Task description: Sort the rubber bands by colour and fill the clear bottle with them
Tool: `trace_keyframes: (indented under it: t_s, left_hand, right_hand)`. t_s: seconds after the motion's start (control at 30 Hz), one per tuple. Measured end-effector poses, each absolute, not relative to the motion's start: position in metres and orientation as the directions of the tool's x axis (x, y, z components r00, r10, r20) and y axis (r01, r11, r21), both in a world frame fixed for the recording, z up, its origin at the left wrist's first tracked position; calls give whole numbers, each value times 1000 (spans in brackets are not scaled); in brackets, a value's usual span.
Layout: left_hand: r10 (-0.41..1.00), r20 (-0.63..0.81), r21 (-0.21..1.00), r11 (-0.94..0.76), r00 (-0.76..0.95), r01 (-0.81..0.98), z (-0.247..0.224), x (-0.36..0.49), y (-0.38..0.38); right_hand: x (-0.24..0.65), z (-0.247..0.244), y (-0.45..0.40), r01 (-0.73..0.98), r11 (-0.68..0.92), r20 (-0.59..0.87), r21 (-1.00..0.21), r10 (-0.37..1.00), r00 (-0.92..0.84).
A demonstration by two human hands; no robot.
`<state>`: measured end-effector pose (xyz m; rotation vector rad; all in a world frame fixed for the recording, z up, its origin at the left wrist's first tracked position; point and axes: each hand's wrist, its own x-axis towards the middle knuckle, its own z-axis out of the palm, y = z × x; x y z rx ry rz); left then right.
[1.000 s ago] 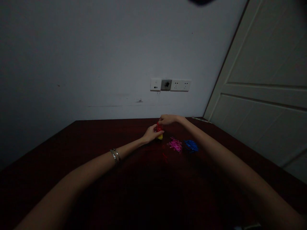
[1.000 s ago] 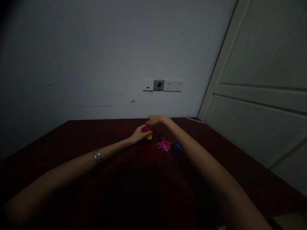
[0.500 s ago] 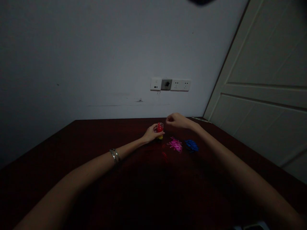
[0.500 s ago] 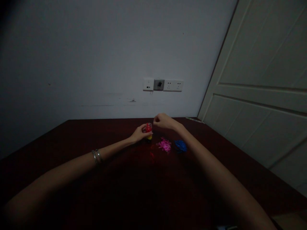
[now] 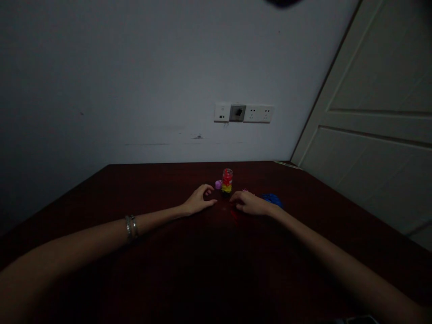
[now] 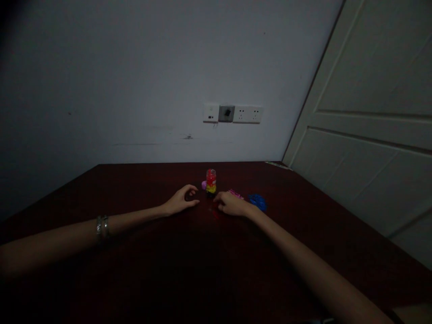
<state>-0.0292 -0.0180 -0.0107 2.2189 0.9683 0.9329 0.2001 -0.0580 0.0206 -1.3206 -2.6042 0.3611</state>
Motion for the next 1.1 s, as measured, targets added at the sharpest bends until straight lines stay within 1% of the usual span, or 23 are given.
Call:
trace_keyframes:
  t_s: [0.1, 0.2, 0.33, 0.43, 0.5, 0.57, 0.73, 0.87, 1.1]
  left_hand:
    - [793, 389, 681, -590, 468, 434, -9, -28, -15]
    - [796, 419, 688, -592, 436, 420, -4, -22, -11]
    - [784, 483, 721, -609, 389, 331, -1, -8, -4]
    - [803, 500, 762, -586, 323, 277, -3, 6, 5]
    - [822, 495, 793, -560, 280, 242, -5, 16, 12]
    - [836, 487, 822, -536, 253, 192, -7, 25, 17]
    - [851, 445, 883, -469, 279, 24, -10, 41, 18]
    - [850, 414, 905, -423, 327, -44, -11, 47, 16]
    - [833, 447, 885, -464, 326, -26, -13, 51, 15]
  right_hand:
    - [199, 12, -56, 757, 576, 113, -309, 812, -572]
    - [201, 7, -58, 740, 566, 110, -362, 815, -569]
    - [203, 13, -72, 699, 552, 41, -455, 797, -603]
    - [201, 21, -86, 698, 562, 29, -444, 788, -615]
    - [199, 23, -91, 708, 563, 40, -426, 793, -607]
    - [197, 22, -93, 713, 552, 44, -432, 803, -594]
    - [197, 16, -92, 716, 521, 54, -464, 824, -565]
    - [197, 17, -92, 726, 559, 74, -401, 810, -582]
    - [193, 11, -89, 747, 606, 69, -272, 787, -613]
